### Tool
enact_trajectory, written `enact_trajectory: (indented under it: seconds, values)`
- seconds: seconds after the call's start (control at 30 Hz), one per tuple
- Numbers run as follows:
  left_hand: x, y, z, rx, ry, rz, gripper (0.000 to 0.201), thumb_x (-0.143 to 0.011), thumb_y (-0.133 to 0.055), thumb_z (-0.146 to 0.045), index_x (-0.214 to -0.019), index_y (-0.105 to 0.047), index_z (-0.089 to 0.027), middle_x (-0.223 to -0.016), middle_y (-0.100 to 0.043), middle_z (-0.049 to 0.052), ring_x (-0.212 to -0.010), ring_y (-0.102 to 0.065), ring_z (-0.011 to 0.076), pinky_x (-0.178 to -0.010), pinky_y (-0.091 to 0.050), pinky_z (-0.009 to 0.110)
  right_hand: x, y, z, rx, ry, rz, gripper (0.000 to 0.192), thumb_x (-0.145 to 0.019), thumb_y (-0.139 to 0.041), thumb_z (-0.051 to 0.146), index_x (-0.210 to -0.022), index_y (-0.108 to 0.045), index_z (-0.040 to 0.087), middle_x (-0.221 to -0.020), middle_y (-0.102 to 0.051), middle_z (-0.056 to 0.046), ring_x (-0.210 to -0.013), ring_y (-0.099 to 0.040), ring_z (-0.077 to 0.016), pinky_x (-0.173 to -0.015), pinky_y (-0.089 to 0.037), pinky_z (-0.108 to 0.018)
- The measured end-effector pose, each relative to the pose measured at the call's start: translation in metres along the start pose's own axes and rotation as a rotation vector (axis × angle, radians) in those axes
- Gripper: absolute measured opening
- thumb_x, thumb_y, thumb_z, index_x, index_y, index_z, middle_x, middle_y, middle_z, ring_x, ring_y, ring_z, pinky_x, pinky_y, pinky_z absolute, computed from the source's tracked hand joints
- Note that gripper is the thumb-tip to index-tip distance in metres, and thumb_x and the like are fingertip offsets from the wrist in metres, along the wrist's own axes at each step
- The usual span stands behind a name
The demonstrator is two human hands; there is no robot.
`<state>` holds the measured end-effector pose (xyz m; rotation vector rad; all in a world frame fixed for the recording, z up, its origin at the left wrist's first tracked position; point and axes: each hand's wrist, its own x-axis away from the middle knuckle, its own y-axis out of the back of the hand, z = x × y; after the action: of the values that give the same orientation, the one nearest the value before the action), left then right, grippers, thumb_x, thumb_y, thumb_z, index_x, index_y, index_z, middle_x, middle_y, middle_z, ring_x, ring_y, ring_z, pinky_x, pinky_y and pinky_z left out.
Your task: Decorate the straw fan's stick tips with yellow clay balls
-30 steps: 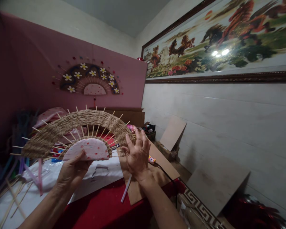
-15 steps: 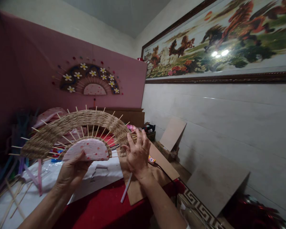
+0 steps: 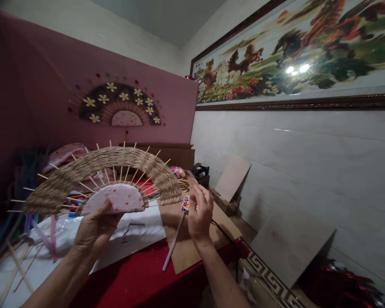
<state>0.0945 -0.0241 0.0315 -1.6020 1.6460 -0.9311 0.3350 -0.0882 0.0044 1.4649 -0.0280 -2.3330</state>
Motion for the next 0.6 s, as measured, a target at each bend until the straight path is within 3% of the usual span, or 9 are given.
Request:
enact_trajectory:
  seconds: [0.27,0.47,0.6]
  values:
    - [-0.001,0.003,0.0,0.002,0.001,-0.013,0.023,-0.081,-0.049,0.0,-0.078,-0.066,-0.014,-0.074,-0.073,0.005,-0.066,-0.069,0.0161,-0.06,-0.06,0.03,0.012,0.0,0.003,-0.111,-0.078,0.013,0.033,-0.093,-0.044,0.038,-0.107,-0.065,0.017,-0.113,-0.059,-0.014,-0.109,-0.053,-0.0243,-0.086,-0.049,-0.041]
    - [0.0,0.0,0.0,0.002,-0.001,-0.005,0.023,-0.082,-0.048,-0.001,-0.084,-0.067,-0.014,-0.077,-0.073,0.005,-0.068,-0.069,0.0166,-0.059,-0.06,0.031,0.015,0.002,0.011,0.052,0.149,0.038,0.027,-0.092,-0.047,0.03,-0.112,-0.064,0.022,-0.121,-0.053,-0.012,-0.115,-0.049,-0.0252,-0.097,-0.04,-0.048]
    - [0.0,0.001,0.001,0.004,-0.005,-0.015,0.023,-0.081,-0.049,0.0,-0.084,-0.067,-0.014,-0.076,-0.073,0.005,-0.069,-0.069,0.0162,-0.061,-0.06,0.031,0.015,-0.001,0.01,0.172,0.202,0.067,0.027,-0.091,-0.049,0.03,-0.111,-0.066,0.024,-0.124,-0.051,-0.012,-0.118,-0.045,-0.0278,-0.097,-0.038,-0.049]
